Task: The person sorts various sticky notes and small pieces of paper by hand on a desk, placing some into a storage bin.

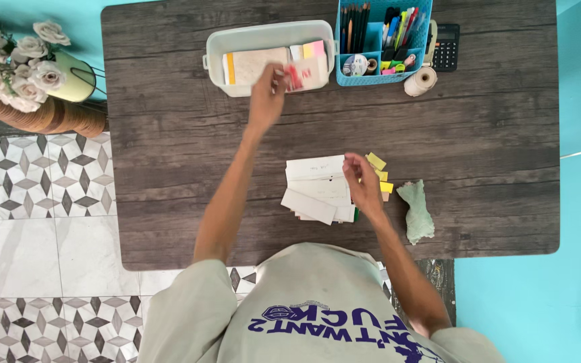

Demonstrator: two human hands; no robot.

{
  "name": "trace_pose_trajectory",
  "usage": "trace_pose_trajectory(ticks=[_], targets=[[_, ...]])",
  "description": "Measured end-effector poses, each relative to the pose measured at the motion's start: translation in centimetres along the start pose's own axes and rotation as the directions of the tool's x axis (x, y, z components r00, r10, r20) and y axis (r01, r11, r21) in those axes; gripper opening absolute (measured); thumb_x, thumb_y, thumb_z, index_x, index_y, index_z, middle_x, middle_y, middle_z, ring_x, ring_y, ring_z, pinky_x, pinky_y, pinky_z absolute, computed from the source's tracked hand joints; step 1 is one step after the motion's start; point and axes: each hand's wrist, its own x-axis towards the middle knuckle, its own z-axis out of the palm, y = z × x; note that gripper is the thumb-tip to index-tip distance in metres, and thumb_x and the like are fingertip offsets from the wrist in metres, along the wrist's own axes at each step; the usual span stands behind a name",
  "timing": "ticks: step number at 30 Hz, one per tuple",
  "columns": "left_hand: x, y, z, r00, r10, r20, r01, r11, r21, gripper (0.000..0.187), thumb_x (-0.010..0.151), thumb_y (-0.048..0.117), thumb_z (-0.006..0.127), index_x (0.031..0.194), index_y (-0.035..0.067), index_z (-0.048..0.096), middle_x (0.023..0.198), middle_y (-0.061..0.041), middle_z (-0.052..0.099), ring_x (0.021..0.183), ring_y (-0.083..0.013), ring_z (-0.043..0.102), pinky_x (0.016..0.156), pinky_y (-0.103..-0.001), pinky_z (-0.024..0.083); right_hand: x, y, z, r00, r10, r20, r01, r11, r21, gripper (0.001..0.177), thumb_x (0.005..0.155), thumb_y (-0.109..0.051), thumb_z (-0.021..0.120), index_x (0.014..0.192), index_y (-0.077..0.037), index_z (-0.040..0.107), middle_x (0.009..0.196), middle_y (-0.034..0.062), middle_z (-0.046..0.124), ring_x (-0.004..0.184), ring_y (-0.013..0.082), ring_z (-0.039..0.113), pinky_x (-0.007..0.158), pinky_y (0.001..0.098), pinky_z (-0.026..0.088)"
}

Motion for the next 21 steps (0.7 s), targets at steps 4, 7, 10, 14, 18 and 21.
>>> trace_pose_trajectory(ticks=[4,7,10,14,18,21], targets=[[5.6,-4.2,0.9,0.980,-0.190,0.055,0.174,0.960,0.219,0.014,0.097,0.010,0.068,0.109,0.006,0.062,0.085,-0.016,0.075,0.077,-0.0296,0.072,0.068,-0.041,0.052,-0.2,1.9,0.4,0.993,0.113,0.016,-0.114,0.993,0.009,0.031,0.101,-0.017,0.065,0.129,-0.006,0.063,0.109,0.0033,0.068,0.092,0.0113,0.061,0.074,0.0273,0.050],[7.7,-8.6,2.4,0.960,-0.269,0.076,0.228,0.911,0.344,0.016,0.092,0.017,0.072,0.104,0.008,0.065,0.088,-0.017,0.077,0.087,-0.0353,0.073,0.075,-0.047,0.055,-0.2,2.7,0.4,0.989,0.148,0.010,-0.148,0.989,0.019,0.031,0.099,-0.015,0.065,0.129,-0.005,0.063,0.110,0.0034,0.068,0.093,0.0120,0.062,0.073,0.0281,0.051],[8.8,-12.6,4.0,0.914,-0.390,0.114,0.312,0.853,0.418,0.020,0.087,0.022,0.076,0.100,0.009,0.069,0.091,-0.017,0.076,0.090,-0.0348,0.073,0.081,-0.046,0.056,-0.2,3.3,0.3,0.985,0.173,0.014,-0.174,0.984,0.029,0.032,0.099,-0.014,0.065,0.130,-0.005,0.062,0.112,0.0049,0.068,0.095,0.0133,0.061,0.075,0.0291,0.051],[9.3,-15.4,5.3,0.845,-0.501,0.187,0.363,0.794,0.489,0.020,0.084,0.025,0.078,0.096,0.009,0.072,0.094,-0.016,0.076,0.094,-0.0329,0.074,0.084,-0.042,0.057,0.1,4.0,0.1,0.983,0.185,0.018,-0.186,0.982,0.041,0.033,0.100,-0.014,0.064,0.131,-0.004,0.062,0.116,0.0071,0.067,0.098,0.0143,0.062,0.077,0.0299,0.054],[9.7,-15.1,5.7,0.770,-0.614,0.176,0.447,0.715,0.537,0.021,0.078,0.022,0.080,0.092,0.008,0.073,0.095,-0.016,0.076,0.095,-0.0303,0.075,0.084,-0.039,0.058,0.6,4.5,0.3,0.968,0.250,0.016,-0.250,0.967,0.038,0.033,0.099,-0.014,0.064,0.131,-0.004,0.062,0.117,0.0080,0.067,0.097,0.0154,0.062,0.076,0.0312,0.055],[10.1,-13.9,5.7,0.717,-0.675,0.174,0.483,0.661,0.574,0.025,0.076,0.021,0.082,0.094,0.007,0.070,0.096,-0.015,0.076,0.096,-0.0289,0.074,0.084,-0.038,0.058,0.9,4.5,0.4,0.961,0.274,0.022,-0.275,0.961,0.025,0.034,0.100,-0.015,0.064,0.131,-0.004,0.061,0.118,0.0082,0.067,0.099,0.0157,0.063,0.077,0.0308,0.055]])
